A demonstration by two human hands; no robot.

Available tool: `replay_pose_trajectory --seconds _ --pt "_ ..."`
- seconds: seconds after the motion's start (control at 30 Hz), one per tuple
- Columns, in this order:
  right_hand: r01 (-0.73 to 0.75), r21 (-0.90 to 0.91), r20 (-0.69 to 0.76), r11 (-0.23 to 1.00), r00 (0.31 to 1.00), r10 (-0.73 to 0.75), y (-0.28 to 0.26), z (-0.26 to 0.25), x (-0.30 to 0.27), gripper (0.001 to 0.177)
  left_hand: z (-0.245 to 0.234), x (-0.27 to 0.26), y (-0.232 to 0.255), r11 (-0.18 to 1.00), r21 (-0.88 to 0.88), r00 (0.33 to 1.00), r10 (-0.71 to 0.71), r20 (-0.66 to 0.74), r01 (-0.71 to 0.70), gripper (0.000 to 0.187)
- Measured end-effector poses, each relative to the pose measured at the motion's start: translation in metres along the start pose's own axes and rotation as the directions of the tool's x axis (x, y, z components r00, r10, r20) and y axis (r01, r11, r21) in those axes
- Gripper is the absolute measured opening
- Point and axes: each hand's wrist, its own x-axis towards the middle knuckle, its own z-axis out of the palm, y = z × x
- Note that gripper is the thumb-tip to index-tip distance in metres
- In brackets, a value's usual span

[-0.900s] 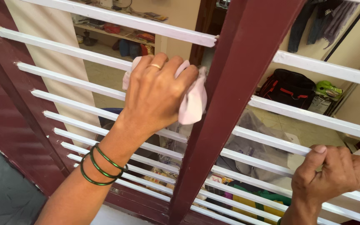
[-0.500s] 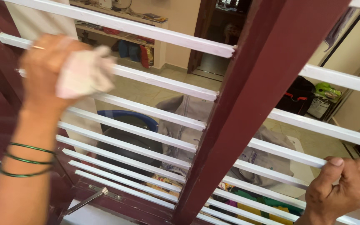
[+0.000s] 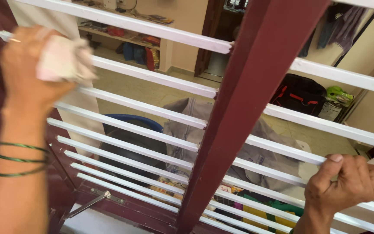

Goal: The person wipes down a metal window grill with a cloth and then cleans the glass pane of the window frame after opening it.

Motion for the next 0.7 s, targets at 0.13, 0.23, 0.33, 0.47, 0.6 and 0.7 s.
replay_pose_trajectory --seconds 0.13,0.23,0.33,0.47,0.6,0.7 --pt "0.043 0.054 -0.027 0.998 0.999 -0.042 -0.002 -0.005 0.002 0.032 0.006 0.024 0.096 0.976 -0.193 0.994 0.102 -0.024 -0.105 0.056" --pt "0.034 0.06 -0.005 0.998 0.999 -0.034 0.0 -0.005 0.001 0.035 0.013 0.035 0.176 0.942 -0.285 0.984 0.168 -0.06 -0.178 0.057" --pt "0.065 0.055 0.001 0.996 0.998 -0.066 0.003 -0.007 0.001 0.04 0.015 0.044 0.22 0.961 -0.167 0.973 0.205 -0.105 -0.22 0.034" --pt "0.054 0.083 0.027 0.995 0.998 -0.056 0.003 -0.009 0.0 0.039 0.016 0.046 0.213 0.936 -0.276 0.969 0.176 -0.172 -0.219 0.026" --pt "0.058 0.078 0.047 0.995 0.997 -0.062 0.003 -0.013 0.001 0.041 0.016 0.041 0.183 0.937 -0.271 0.966 0.172 -0.191 -0.22 0.022" --pt "0.048 0.065 0.053 0.997 0.997 -0.052 0.003 -0.014 0.003 0.042 0.011 0.033 0.127 0.951 -0.183 0.957 0.212 -0.2 -0.249 0.033"
